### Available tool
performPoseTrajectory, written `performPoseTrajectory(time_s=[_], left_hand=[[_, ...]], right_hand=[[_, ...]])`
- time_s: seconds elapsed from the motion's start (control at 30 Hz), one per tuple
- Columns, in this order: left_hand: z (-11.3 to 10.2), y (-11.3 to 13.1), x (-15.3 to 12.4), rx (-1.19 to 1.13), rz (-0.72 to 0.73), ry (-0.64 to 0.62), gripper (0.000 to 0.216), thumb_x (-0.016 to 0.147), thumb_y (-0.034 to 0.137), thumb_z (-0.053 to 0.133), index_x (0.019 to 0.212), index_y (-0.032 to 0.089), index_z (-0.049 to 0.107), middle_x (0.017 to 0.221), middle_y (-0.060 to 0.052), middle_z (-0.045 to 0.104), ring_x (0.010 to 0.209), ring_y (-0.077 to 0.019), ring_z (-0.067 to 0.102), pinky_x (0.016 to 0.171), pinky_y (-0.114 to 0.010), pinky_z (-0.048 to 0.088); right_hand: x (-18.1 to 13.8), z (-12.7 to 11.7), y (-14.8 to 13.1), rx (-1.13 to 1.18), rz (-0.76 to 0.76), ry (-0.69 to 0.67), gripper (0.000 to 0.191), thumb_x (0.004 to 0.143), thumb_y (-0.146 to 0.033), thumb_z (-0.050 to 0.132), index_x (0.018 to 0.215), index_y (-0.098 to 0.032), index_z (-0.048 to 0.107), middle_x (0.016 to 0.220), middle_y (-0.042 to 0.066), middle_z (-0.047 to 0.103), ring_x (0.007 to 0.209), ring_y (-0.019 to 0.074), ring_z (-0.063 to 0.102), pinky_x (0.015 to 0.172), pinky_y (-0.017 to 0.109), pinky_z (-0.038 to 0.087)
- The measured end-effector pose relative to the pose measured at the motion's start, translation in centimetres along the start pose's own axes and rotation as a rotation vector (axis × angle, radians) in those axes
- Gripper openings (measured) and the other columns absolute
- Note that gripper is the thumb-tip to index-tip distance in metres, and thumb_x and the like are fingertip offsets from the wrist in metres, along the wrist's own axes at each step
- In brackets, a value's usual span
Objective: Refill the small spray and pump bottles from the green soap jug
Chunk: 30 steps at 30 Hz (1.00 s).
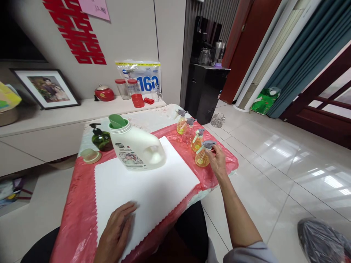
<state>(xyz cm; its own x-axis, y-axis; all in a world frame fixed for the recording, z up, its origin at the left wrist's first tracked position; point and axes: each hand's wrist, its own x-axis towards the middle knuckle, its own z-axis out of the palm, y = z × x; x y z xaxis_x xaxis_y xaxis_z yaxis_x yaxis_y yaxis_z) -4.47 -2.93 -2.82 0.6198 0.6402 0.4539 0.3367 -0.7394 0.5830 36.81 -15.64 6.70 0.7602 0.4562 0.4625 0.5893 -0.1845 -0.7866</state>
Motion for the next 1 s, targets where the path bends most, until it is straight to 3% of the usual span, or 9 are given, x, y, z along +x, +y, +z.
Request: performPoseTrajectory(time_s=[0.3,0.57,0.73,0.83,0.9,1.0], left_hand=[[-1.2,-0.9,0.7,0.042,-0.005,-0.013,0.027,0.097,0.029,0.048,0.118,0.028,0.064,0.119,-0.006,0.069,0.110,-0.0218,0.067,0.093,-0.039,0.058],[-1.8,-1.3,0.9,0.024,-0.068,-0.020,0.026,0.096,0.032,0.047,0.113,0.027,0.065,0.117,-0.007,0.070,0.108,-0.0222,0.068,0.091,-0.039,0.058],[-2.9,-2.2,1.3,-0.015,-0.147,0.017,0.027,0.095,0.036,0.048,0.112,0.026,0.067,0.117,-0.008,0.070,0.107,-0.0236,0.069,0.093,-0.040,0.057],[-4.1,-2.5,2.7,-0.034,-0.226,0.075,0.028,0.093,0.039,0.049,0.108,0.024,0.068,0.113,-0.008,0.071,0.106,-0.0248,0.069,0.092,-0.041,0.058],[-5.0,-3.0,4.4,-0.052,-0.283,0.104,0.027,0.092,0.036,0.049,0.108,0.022,0.067,0.111,-0.009,0.071,0.107,-0.0248,0.068,0.095,-0.042,0.057],[-6.6,-4.5,7.9,-0.028,-0.354,0.164,0.028,0.089,0.031,0.051,0.111,0.020,0.064,0.113,-0.010,0.069,0.111,-0.0251,0.065,0.099,-0.045,0.053]], right_hand=[[0.2,-0.1,0.6,0.018,-0.002,-0.012,0.029,0.082,-0.047,0.064,0.093,-0.020,0.068,0.097,0.005,0.064,0.088,0.0184,0.056,0.080,0.034,0.046],[-0.2,-0.5,0.7,0.021,0.087,-0.008,0.041,0.079,-0.052,0.067,0.106,-0.021,0.070,0.110,0.007,0.068,0.099,0.0214,0.062,0.083,0.036,0.052],[-2.6,-1.1,-1.3,-0.013,0.170,0.174,0.054,0.081,-0.055,0.065,0.122,-0.021,0.067,0.123,0.010,0.066,0.108,0.0240,0.062,0.092,0.042,0.052],[-5.5,-1.0,-2.1,0.012,0.210,0.250,0.057,0.078,-0.059,0.066,0.116,-0.017,0.069,0.115,0.014,0.069,0.097,0.0266,0.065,0.091,0.046,0.052],[-7.4,-0.5,-1.4,-0.010,0.258,0.137,0.054,0.069,-0.064,0.071,0.099,-0.020,0.073,0.101,0.010,0.072,0.087,0.0264,0.067,0.083,0.042,0.055],[-9.4,1.4,-0.4,0.082,0.339,-0.169,0.054,0.058,-0.071,0.075,0.083,-0.024,0.074,0.086,0.008,0.072,0.073,0.0246,0.067,0.063,0.036,0.058]])
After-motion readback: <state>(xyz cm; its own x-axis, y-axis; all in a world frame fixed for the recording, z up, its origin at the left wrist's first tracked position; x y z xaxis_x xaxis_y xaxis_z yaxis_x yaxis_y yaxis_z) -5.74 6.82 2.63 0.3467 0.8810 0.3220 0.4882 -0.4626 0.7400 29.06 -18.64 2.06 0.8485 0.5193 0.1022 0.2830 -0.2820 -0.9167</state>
